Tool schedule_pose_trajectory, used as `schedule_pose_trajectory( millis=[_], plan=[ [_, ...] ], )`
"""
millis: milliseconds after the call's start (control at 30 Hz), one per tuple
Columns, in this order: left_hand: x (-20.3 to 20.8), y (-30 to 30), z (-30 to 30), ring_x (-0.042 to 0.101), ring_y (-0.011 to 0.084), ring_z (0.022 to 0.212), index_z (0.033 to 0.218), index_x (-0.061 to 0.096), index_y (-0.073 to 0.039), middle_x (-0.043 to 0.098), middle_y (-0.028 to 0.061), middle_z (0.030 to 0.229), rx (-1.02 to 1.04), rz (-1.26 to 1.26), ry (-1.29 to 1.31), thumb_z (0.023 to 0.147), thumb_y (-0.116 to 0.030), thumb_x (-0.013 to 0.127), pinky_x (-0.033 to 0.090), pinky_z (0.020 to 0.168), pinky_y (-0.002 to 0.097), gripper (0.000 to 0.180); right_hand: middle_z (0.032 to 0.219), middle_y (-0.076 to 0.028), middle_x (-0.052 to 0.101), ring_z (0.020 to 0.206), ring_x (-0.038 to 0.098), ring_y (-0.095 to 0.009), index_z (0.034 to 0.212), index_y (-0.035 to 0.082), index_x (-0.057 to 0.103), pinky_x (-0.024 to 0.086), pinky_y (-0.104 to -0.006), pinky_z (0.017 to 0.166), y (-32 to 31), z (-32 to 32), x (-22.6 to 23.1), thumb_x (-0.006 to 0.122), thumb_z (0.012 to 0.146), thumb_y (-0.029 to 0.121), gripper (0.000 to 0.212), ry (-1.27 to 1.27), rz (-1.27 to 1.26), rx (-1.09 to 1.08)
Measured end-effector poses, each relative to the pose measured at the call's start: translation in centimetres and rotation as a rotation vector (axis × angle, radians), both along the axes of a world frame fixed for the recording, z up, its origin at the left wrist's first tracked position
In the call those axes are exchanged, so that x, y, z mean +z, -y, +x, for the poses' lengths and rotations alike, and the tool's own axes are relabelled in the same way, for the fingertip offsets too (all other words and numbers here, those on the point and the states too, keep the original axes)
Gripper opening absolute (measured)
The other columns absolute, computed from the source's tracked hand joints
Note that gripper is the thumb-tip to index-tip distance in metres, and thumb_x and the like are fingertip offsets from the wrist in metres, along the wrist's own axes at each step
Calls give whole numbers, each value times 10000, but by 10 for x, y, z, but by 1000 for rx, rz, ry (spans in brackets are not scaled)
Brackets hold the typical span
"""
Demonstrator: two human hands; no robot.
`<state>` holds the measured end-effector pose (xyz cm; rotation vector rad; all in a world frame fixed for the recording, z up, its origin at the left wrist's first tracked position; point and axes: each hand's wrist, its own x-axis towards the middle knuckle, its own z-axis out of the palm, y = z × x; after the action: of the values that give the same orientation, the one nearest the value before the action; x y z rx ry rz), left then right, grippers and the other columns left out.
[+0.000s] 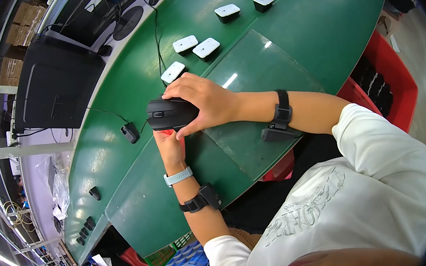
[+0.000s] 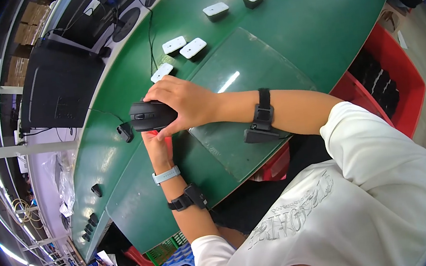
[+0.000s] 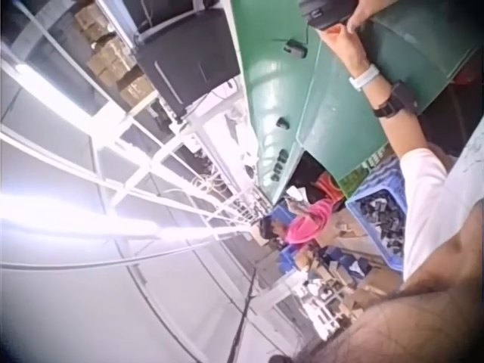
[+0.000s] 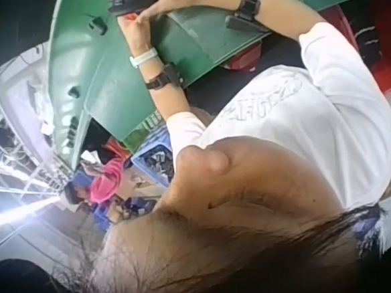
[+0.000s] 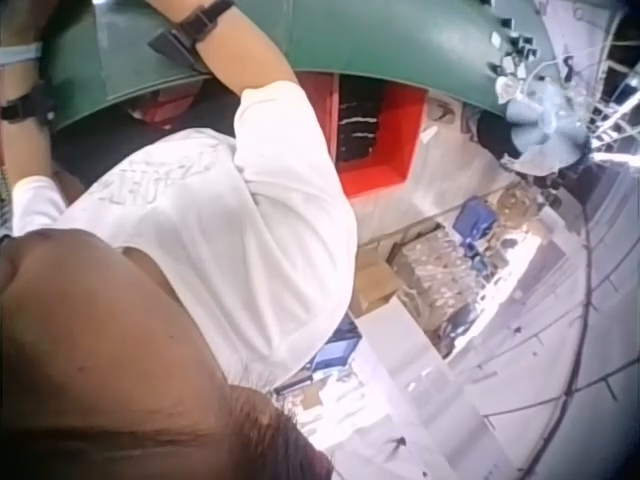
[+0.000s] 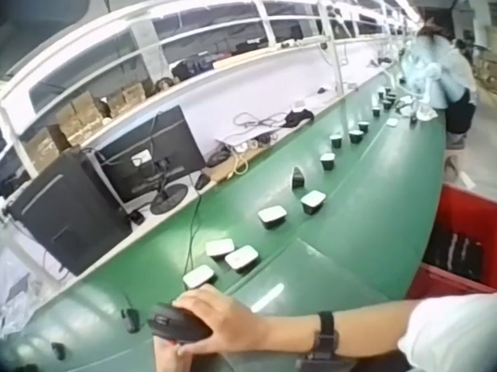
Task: The worker is testing and assembling computer mice at a manufacturing assembly line, placing them on a testing jig before moving them to a storage bin.
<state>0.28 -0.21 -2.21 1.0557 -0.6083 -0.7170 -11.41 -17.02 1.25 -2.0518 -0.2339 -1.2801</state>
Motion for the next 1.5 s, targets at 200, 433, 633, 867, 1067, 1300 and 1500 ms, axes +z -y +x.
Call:
schedule_pose_trajectory(
  millis=[200, 433, 633, 867, 1067, 1300, 1500],
  plan=[
    [-2, -1, 2, 586, 269, 1288, 1439, 447, 34, 560, 162, 1426, -8, -7, -11, 906, 140, 544, 490, 1100, 413, 552, 1133, -141, 630, 1041, 606, -351, 1199, 35, 594, 524, -429, 920, 0, 2, 2, 943, 636, 438, 776, -41, 23, 19],
    [-8, 2, 17, 634, 259, 1126, 1381, 525, -6, 633, 172, 1275, 174, -18, -135, 1101, -338, 448, 536, 968, 402, 442, 1115, -161, 623, 1029, 606, -386, 1194, 76, 618, 522, -472, 872, 19, 0, -9, 841, 611, 327, 673, -358, -296, 510],
    [1, -8, 15, 528, 182, 545, 1018, 567, -18, 667, 151, 867, 353, 122, -249, 1079, -360, 392, 360, 427, 273, 389, 1069, -152, 619, 1011, 615, -382, 1124, 76, 636, 530, -478, 844, 22, 0, -9, 824, 607, 339, 609, -554, -369, 504],
    [6, 2, 7, 524, 178, 524, 963, 555, -35, 631, 124, 758, 297, 135, -171, 1066, -368, 407, 345, 419, 273, 379, 1006, -131, 614, 938, 644, -358, 1067, 54, 627, 521, -462, 796, 22, -10, -10, 869, 657, 580, 709, -621, -421, 472],
    [17, 11, -14, 548, 149, 639, 916, 500, -87, 532, 38, 774, 356, 176, -110, 1052, -340, 454, 440, 524, 265, 291, 995, -142, 653, 900, 659, -344, 1091, 32, 619, 526, -428, 781, 15, -8, -2, 852, 742, 504, 631, -520, 7, 369],
    [19, 13, -26, 563, 131, 813, 979, 471, -75, 510, 24, 893, 210, 57, 158, 1055, -255, 481, 512, 691, 263, 195, 1053, -164, 668, 944, 664, -350, 1178, 19, 591, 533, -415, 817, 7, -8, -2, 863, 719, 281, 594, -328, 107, 398],
    [23, 6, -27, 538, 104, 849, 1020, 482, -74, 524, 16, 924, 179, 114, 275, 1103, -265, 465, 484, 737, 254, 209, 1011, -188, 681, 912, 681, -367, 1142, 23, 595, 534, -411, 787, -1, -1, -6, 836, 658, 229, 579, -190, 223, 434]
  ],
)
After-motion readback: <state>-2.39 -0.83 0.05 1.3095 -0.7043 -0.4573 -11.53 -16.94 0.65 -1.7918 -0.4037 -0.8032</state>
